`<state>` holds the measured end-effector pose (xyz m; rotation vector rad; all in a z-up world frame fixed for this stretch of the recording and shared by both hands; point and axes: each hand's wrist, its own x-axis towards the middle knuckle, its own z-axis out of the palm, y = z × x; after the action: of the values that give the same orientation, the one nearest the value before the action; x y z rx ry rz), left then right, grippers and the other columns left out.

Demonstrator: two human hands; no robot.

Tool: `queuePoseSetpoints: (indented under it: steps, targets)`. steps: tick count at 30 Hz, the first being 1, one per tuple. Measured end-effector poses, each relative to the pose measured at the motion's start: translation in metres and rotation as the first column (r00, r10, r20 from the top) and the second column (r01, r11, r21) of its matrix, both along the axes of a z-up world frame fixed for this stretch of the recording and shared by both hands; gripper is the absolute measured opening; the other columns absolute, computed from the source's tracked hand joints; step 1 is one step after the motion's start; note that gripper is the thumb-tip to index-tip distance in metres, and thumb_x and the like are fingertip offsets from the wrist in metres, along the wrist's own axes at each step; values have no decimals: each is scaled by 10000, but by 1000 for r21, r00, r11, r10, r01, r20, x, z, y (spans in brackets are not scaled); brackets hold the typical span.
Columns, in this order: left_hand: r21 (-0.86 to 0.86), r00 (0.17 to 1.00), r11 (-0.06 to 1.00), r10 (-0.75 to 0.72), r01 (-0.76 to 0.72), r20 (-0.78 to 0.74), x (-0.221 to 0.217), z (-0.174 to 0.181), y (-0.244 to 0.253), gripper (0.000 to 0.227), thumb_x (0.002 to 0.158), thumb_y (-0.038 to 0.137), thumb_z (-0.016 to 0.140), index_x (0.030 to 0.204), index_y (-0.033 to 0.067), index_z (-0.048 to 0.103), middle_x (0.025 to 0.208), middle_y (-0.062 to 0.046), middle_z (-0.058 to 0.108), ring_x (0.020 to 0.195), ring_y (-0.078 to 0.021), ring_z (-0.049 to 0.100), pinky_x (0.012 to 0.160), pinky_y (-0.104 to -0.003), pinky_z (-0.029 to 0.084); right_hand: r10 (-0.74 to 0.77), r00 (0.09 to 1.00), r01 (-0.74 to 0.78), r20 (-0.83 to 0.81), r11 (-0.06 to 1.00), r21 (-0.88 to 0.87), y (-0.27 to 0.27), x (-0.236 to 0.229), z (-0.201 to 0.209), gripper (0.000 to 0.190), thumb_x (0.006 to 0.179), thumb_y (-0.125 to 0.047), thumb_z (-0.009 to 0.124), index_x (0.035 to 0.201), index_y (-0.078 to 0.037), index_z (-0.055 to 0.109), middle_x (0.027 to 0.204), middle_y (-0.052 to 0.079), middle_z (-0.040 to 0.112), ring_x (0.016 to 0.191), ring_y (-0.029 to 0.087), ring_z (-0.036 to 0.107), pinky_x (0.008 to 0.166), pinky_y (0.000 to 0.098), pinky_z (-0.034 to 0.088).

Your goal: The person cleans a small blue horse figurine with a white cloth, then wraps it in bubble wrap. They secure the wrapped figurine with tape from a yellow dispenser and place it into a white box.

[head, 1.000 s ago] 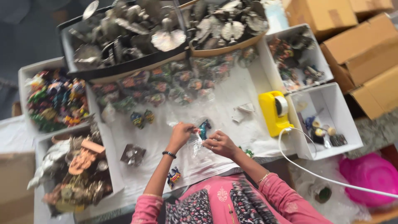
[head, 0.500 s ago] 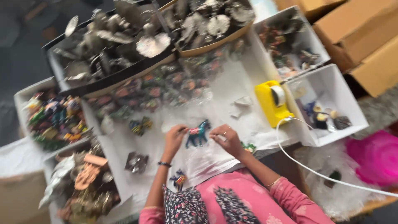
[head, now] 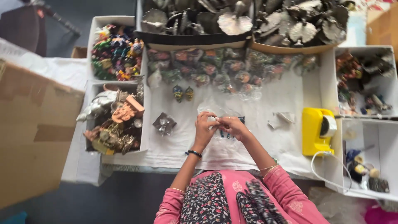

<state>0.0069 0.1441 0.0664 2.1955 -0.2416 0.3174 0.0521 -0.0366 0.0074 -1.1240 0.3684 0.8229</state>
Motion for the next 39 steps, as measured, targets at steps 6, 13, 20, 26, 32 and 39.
queuePoseSetpoints:
  steps: [6, 13, 20, 26, 32, 39]
  targets:
    - [-95, 980, 978, 192, -187, 49, -30, -4, -3, 237, 740, 127, 848, 963, 138, 770, 1141, -56, 630, 1161, -304, 534, 985, -447, 436, 40, 996, -30, -84, 992, 123, 11, 2, -16, 157, 936, -219, 721, 1012, -83, 711, 900, -23, 659, 838, 83, 620, 781, 273, 542]
    - [-168, 967, 953, 238, -251, -96, -51, -43, -1, 394, 762, 100, 836, 1086, 71, 614, 1093, -88, 625, 1047, -295, 599, 917, -394, 495, -18, 985, 64, -172, 962, 265, 14, -16, -27, 338, 966, -236, 722, 1252, -79, 636, 1014, 11, 654, 857, 116, 560, 732, 253, 501]
    - [-246, 994, 966, 56, -78, -95, -54, -27, -8, 453, 792, 181, 880, 1143, 87, 611, 1107, -61, 648, 1083, -272, 640, 957, -400, 516, -70, 991, 91, -113, 976, 200, 19, -22, -21, 475, 915, -140, 741, 1350, -86, 557, 1064, 52, 663, 929, 123, 649, 697, 230, 486]
    - [-7, 997, 997, 74, -74, -25, -60, -36, -11, 773, 610, 285, 934, 1228, 106, 505, 1212, -67, 579, 1153, -302, 563, 942, -464, 413, -198, 941, 266, -276, 934, 239, 16, -25, -51, 432, 917, -86, 736, 1315, -132, 573, 1069, 6, 655, 913, 116, 653, 787, 223, 526]
    - [196, 991, 974, 92, -110, 99, -63, -24, -9, 618, 677, 229, 900, 1185, 137, 559, 1240, -64, 555, 1227, -282, 515, 978, -467, 398, -283, 874, 382, -395, 902, 201, 13, -22, -68, 423, 887, -107, 765, 1273, -167, 601, 1078, 5, 638, 959, 141, 618, 841, 276, 565]
    - [449, 955, 863, 114, -233, 275, -59, -23, -3, 300, 837, 233, 824, 1080, 204, 650, 1116, 54, 619, 1172, -160, 538, 971, -449, 366, -309, 850, 436, -427, 868, 239, 11, -26, -86, 427, 881, -98, 776, 1273, -162, 622, 1101, -6, 649, 965, 132, 618, 849, 302, 548]
